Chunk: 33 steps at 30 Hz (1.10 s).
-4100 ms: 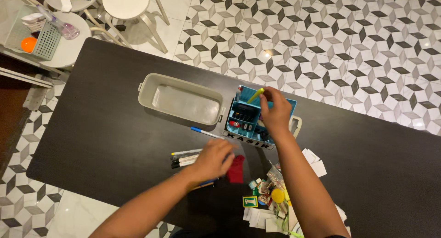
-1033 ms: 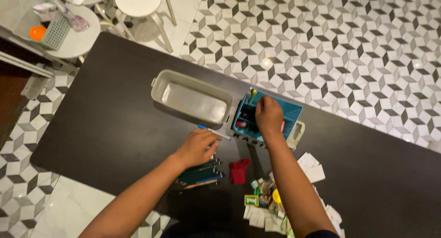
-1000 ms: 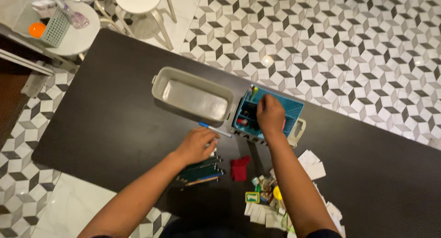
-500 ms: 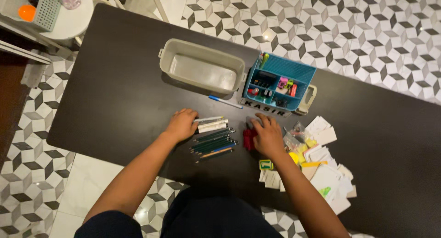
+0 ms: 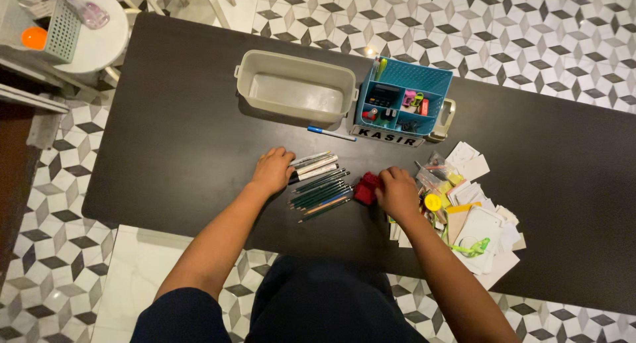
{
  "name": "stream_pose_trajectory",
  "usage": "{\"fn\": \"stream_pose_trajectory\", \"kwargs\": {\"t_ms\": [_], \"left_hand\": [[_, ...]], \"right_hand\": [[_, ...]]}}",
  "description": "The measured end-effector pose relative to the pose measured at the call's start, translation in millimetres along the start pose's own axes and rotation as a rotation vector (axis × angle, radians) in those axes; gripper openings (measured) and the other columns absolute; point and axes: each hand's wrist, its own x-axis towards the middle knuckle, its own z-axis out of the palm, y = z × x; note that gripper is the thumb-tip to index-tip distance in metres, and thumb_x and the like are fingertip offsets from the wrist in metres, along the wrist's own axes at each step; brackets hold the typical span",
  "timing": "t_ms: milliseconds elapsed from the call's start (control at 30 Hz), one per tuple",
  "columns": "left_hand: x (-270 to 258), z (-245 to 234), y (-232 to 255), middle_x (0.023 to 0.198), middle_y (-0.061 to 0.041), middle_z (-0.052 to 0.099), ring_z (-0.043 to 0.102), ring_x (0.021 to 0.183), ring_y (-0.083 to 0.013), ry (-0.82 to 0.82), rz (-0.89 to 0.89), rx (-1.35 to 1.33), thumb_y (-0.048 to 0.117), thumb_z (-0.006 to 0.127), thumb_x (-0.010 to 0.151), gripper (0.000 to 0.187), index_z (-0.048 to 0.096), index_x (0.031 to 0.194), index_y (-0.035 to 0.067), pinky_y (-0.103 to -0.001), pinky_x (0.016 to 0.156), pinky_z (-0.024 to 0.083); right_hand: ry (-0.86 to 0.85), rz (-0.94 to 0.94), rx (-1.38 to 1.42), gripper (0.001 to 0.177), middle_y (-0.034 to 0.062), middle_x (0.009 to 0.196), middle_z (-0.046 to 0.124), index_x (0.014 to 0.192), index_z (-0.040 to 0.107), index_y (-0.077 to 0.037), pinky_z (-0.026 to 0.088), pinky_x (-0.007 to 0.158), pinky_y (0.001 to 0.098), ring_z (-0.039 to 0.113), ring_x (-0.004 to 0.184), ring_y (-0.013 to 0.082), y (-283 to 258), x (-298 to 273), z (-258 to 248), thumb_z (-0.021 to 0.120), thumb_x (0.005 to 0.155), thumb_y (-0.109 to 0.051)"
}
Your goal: The person picks up various markers and colored pencils from a table, wipes each one with a red cloth, and places them into a blue organizer bin or a larger gray container.
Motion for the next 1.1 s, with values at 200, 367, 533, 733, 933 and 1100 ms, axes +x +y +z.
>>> {"fn": "stream_pose_trajectory", "kwargs": {"t_ms": [200, 367, 533, 733, 933, 1100], "left_hand": [[1.5, 2.0, -3.4, 0.109, -0.011, 0.063, 0.057, 0.114, -0.0325, -0.011, 0.066, 0.05, 0.018, 0.072, 0.085, 0.029, 0.068, 0.113, 0.013, -0.051, 0.092, 0.046], [2.8, 10.2, -7.8, 0.11, -0.01, 0.064, 0.06, 0.112, -0.0316, -0.052, 0.116, 0.165, 0.019, 0.066, 0.09, 0.021, 0.067, 0.109, 0.012, -0.05, 0.095, 0.047], [6.0, 4.4, -4.0, 0.107, -0.011, 0.064, 0.06, 0.11, -0.032, 0.019, 0.145, 0.107, 0.027, 0.063, 0.093, 0.025, 0.068, 0.111, 0.011, -0.052, 0.09, 0.046], [47.7, 11.8, 6.0, 0.109, -0.012, 0.064, 0.059, 0.108, -0.0339, 0.187, 0.194, 0.038, 0.026, 0.061, 0.094, 0.033, 0.067, 0.123, 0.01, -0.053, 0.087, 0.047], [100.2, 33.7, 17.4, 0.116, -0.013, 0.062, 0.059, 0.113, -0.0327, 0.064, 0.197, 0.303, 0.016, 0.058, 0.092, 0.033, 0.066, 0.123, 0.01, -0.053, 0.086, 0.05], [103.8, 44.2, 14.4, 0.118, -0.014, 0.061, 0.058, 0.115, -0.0339, 0.075, 0.167, 0.262, 0.013, 0.06, 0.09, 0.018, 0.068, 0.106, 0.01, -0.051, 0.088, 0.051]], "right_hand": [[0.064, 0.086, 0.143, 0.03, 0.0147, 0.098, 0.063, 0.098, 0.064, -0.005, 0.051, 0.082, 0.0482, 0.061, 0.098, 0.0383, -7.0, -14.9, -14.8, 0.079, 0.073, -0.014], [0.096, 0.116, 0.233, 0.032, 0.017, 0.097, 0.062, 0.099, 0.063, -0.002, 0.052, 0.077, 0.0474, 0.062, 0.091, 0.0391, -12.0, -32.6, -15.4, 0.079, 0.074, -0.013], [0.082, 0.191, 0.344, 0.03, 0.0179, 0.087, 0.065, 0.095, 0.062, -0.001, 0.052, 0.072, 0.0462, 0.064, 0.08, 0.038, -17.9, -49.8, -6.3, 0.079, 0.075, -0.016], [0.025, 0.156, 0.413, 0.031, 0.02, 0.081, 0.062, 0.093, 0.06, 0.0, 0.05, 0.066, 0.0456, 0.062, 0.074, 0.04, -25.2, -88.9, 3.3, 0.079, 0.075, -0.017], [-0.018, 0.245, 0.464, 0.031, 0.0187, 0.08, 0.062, 0.093, 0.061, -0.001, 0.051, 0.064, 0.0427, 0.064, 0.071, 0.0371, -32.8, -121.2, -10.8, 0.079, 0.076, -0.019], [0.034, 0.332, 0.544, 0.027, 0.0151, 0.076, 0.064, 0.091, 0.063, -0.001, 0.05, 0.062, 0.0379, 0.063, 0.067, 0.0275, -34.7, -141.4, -21.2, 0.08, 0.079, -0.018]]}}
